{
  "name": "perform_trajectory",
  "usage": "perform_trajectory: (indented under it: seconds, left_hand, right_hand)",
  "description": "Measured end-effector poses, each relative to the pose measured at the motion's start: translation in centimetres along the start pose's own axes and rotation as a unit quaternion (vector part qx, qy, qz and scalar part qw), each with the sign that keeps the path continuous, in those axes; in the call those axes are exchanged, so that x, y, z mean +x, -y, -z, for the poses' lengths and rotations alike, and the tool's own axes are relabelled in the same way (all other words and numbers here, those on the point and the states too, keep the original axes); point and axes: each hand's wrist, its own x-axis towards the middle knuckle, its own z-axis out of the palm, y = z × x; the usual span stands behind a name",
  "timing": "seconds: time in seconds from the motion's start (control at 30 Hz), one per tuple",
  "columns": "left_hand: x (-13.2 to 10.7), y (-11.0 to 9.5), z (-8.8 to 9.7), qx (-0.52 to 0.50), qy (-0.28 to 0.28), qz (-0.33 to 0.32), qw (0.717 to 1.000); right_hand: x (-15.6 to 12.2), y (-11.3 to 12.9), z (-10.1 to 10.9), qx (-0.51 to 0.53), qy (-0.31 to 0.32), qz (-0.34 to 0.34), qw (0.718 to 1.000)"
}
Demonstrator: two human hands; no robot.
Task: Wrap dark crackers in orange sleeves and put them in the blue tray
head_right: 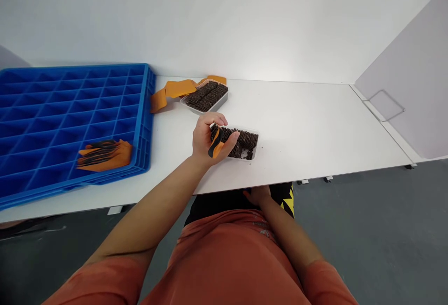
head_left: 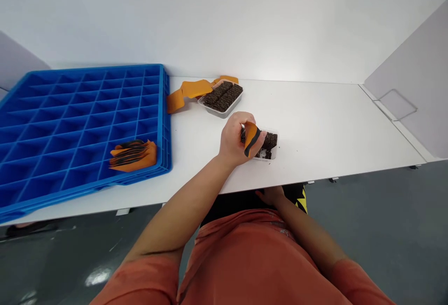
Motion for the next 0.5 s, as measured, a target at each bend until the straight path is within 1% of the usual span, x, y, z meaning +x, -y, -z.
perform_trajectory:
  seconds: [0.13, 0.3, 0.4, 0.5]
  left_hand:
    - [0.1, -0.1, 0.1, 0.005, -0.002, -0.002, 1.000]
    - [0.2, 0.0, 0.1, -0.020, -0.017, -0.016, 1.000]
    - [0.3, -0.2, 0.2, -0.016, -0.016, -0.017, 1.000]
    - [0.3, -0.4, 0.2, -0.010, -0.009, -0.014, 1.000]
  right_hand:
    - [0.9, 1.2, -0.2, 0.079, -0.012, 0.015, 0.997]
    - [1.4, 2.4, 1.2, 0.187, -0.028, 0.028, 0.982]
    - [0.1, 3.2, 2.7, 0.244, -0.037, 0.007, 0.969]
    - [-3.2, 4.1, 5.0, 0.297, -0.037, -0.031, 0.954]
